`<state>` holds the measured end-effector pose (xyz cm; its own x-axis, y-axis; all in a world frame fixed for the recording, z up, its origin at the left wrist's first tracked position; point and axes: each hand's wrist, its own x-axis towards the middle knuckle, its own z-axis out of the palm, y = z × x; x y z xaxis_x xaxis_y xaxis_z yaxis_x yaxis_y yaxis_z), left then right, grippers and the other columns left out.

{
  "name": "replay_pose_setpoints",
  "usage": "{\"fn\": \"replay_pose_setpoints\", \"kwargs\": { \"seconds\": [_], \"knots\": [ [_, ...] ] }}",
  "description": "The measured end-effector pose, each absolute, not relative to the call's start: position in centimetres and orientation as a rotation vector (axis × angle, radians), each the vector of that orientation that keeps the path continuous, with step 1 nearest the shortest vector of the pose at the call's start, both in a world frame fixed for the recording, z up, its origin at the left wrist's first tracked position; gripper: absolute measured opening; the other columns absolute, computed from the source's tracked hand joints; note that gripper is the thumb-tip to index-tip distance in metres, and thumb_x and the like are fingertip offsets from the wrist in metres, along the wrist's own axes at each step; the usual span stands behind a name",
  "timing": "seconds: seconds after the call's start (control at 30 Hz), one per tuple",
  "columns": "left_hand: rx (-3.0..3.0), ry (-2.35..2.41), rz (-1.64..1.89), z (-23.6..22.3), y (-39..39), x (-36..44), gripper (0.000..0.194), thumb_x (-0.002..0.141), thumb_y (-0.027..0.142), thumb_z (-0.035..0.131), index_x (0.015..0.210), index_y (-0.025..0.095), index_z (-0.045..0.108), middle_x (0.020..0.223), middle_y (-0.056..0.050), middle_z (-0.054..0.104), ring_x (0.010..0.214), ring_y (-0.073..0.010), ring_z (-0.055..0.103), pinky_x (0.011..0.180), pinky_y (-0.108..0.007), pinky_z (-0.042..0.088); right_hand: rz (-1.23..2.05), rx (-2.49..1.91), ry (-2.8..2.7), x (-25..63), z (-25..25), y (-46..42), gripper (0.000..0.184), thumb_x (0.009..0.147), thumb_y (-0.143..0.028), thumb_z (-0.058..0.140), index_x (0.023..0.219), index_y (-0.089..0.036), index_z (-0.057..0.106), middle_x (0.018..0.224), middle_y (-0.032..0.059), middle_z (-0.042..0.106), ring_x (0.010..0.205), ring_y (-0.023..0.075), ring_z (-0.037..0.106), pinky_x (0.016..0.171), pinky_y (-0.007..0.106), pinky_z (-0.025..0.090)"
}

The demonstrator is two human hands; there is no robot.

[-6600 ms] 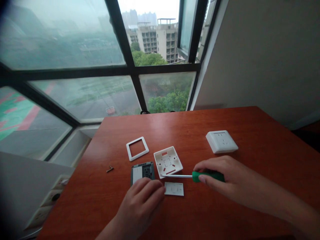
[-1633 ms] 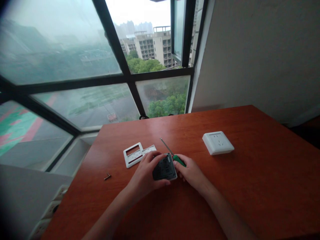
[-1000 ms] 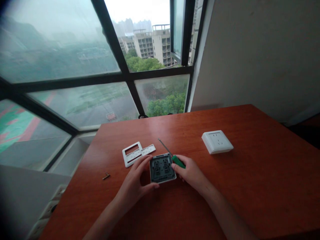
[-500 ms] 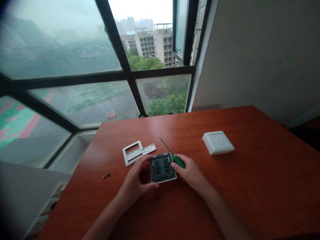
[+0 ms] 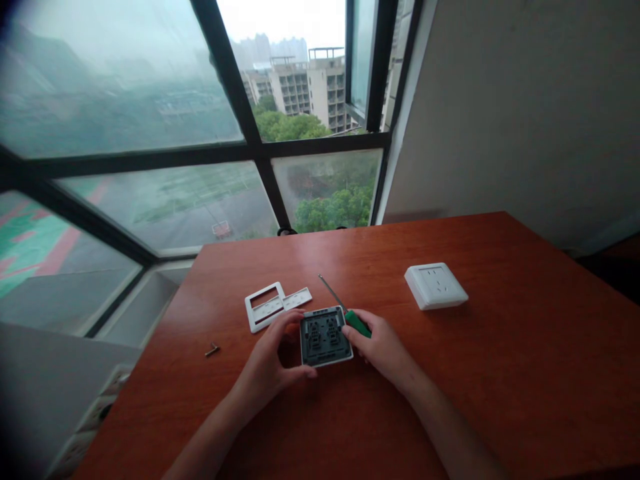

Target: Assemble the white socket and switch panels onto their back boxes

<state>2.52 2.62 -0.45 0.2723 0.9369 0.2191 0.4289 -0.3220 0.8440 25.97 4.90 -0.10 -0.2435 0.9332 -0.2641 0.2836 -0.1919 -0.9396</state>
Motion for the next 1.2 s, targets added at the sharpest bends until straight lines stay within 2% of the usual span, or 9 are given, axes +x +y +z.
{"fn": "replay_pose_setpoints", "kwargs": {
  "seconds": [0.2, 0.4, 0.53, 0.7, 0.87, 1.2],
  "knots": [
    [1.905, 1.241, 0.962, -0.38, 2.74, 2.62, 0.086, 0.053, 0.036, 0.091, 0.126, 0.024, 0.047, 0.132, -0.012, 0.052, 0.124, -0.0311, 0.050, 0.106, -0.047, 0.042, 1.458, -1.432, -1.531, 26.13, -0.20, 4.88, 0.044, 0.085, -0.043, 0.057, 0.115, -0.012, 0.059, 0.064, -0.0010, 0.058, 0.045, 0.0108, 0.047, 0.039, 0.022, 0.039],
    [1.908, 1.266, 0.944, -0.04, 2.74, 2.76, 0.084, 0.052, 0.036, 0.091, 0.125, 0.023, 0.051, 0.132, -0.012, 0.053, 0.123, -0.0314, 0.051, 0.102, -0.046, 0.045, 1.353, -1.459, -1.603, 26.17, -0.17, 5.00, 0.047, 0.080, -0.042, 0.063, 0.118, -0.014, 0.062, 0.091, 0.0076, 0.069, 0.055, 0.0140, 0.056, 0.043, 0.024, 0.042],
    [1.909, 1.263, 0.957, -0.34, 2.81, 2.73, 0.086, 0.051, 0.037, 0.091, 0.125, 0.024, 0.050, 0.131, -0.012, 0.053, 0.123, -0.0317, 0.052, 0.101, -0.046, 0.046, 1.339, -1.462, -1.609, 26.02, -0.08, 5.02, 0.045, 0.083, -0.044, 0.060, 0.115, -0.014, 0.064, 0.090, 0.0082, 0.070, 0.065, 0.0183, 0.062, 0.050, 0.026, 0.046],
    [1.913, 1.263, 0.947, -0.57, 2.72, 2.56, 0.086, 0.052, 0.037, 0.091, 0.125, 0.024, 0.047, 0.132, -0.013, 0.053, 0.123, -0.0324, 0.051, 0.102, -0.049, 0.044, 1.312, -1.446, -1.611, 25.90, -0.23, 5.07, 0.042, 0.083, -0.043, 0.059, 0.113, -0.013, 0.064, 0.101, 0.0102, 0.071, 0.086, 0.0243, 0.066, 0.067, 0.032, 0.052],
    [1.901, 1.253, 0.934, -0.59, 2.68, 2.51, 0.085, 0.054, 0.034, 0.091, 0.126, 0.024, 0.046, 0.134, -0.014, 0.051, 0.125, -0.0330, 0.049, 0.103, -0.049, 0.044, 1.265, -1.418, -1.619, 26.02, -0.59, 5.10, 0.043, 0.081, -0.042, 0.063, 0.113, -0.013, 0.064, 0.106, 0.0106, 0.071, 0.094, 0.0254, 0.065, 0.082, 0.036, 0.051],
    [1.884, 1.225, 0.932, -0.35, 2.61, 2.43, 0.080, 0.059, 0.025, 0.088, 0.127, 0.024, 0.046, 0.134, -0.013, 0.050, 0.126, -0.0321, 0.049, 0.105, -0.050, 0.041, 1.269, -1.414, -1.599, 25.91, -0.06, 5.01, 0.042, 0.080, -0.042, 0.065, 0.112, -0.015, 0.065, 0.106, 0.0097, 0.071, 0.096, 0.0262, 0.065, 0.085, 0.038, 0.050]
  ]
}}
